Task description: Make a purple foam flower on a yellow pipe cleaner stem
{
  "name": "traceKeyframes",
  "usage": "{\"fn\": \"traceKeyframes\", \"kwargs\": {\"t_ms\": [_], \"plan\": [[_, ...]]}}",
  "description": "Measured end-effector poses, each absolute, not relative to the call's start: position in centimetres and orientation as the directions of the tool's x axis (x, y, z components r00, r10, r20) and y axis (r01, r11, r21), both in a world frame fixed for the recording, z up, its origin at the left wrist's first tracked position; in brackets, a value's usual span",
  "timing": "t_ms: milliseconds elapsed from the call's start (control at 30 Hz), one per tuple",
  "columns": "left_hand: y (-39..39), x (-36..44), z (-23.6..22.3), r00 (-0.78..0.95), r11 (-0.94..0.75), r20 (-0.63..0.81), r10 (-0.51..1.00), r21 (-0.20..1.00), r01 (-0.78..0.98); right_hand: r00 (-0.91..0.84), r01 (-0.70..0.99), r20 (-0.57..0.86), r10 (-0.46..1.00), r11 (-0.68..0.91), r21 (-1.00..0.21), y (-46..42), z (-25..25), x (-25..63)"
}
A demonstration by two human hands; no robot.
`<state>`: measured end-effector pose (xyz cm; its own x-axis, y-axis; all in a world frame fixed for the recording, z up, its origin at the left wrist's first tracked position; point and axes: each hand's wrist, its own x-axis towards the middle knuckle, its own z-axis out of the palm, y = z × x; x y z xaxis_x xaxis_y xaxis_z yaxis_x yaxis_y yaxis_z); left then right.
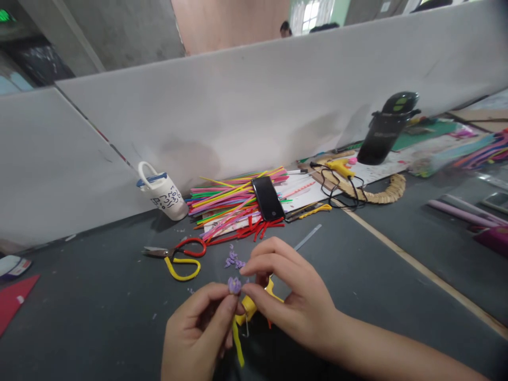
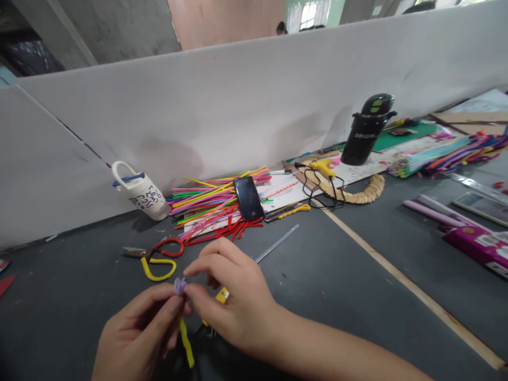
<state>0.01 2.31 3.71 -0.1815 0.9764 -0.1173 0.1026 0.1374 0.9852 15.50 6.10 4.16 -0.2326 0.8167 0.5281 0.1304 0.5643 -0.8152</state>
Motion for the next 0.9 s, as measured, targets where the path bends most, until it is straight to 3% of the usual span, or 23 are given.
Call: {"fn": "traceKeyframes", "kwargs": {"t_ms": [200,433,567,667,700,767,900], "plan": [[2.1,0.4,4.2,-0.173,-0.105,0.164,0.971,0.946,0.306,-0.256,0.168,0.59,0.766,0.637,-0.753,5.8,4.1,15.5],[2.0,1.2,4.1,-0.257,-0.163,0.252,0.933,0.933,0.321,-0.296,0.241,0.656,0.695,0.718,-0.653,5.7,3.5,15.5],[2.4,0.5,3.1,-0.231,-0.234,0.345,0.91,0.885,0.403,-0.235,0.215,0.645,0.727,0.686,-0.695,6.2,4.4,16.1],[2.8,-0.3,2.4,-0.176,-0.315,0.445,0.878,0.815,0.487,-0.334,0.42,0.41,0.848,0.524,-0.741,7.0,5.1,17.0],[3.0,-0.5,2.3,-0.147,-0.341,0.467,0.872,0.795,0.501,-0.393,0.554,0.262,0.881,0.455,-0.697,7.3,5.2,17.4],[3.3,-0.7,2.2,-0.226,-0.31,0.47,0.853,0.806,0.504,-0.456,0.794,-0.068,0.887,0.372,-0.48,7.7,4.6,17.9],[4.3,-1.2,2.1,-0.336,-0.102,0.225,0.915,0.932,0.346,-0.429,0.867,-0.225,0.875,0.328,-0.376,7.5,1.7,18.3]]}}
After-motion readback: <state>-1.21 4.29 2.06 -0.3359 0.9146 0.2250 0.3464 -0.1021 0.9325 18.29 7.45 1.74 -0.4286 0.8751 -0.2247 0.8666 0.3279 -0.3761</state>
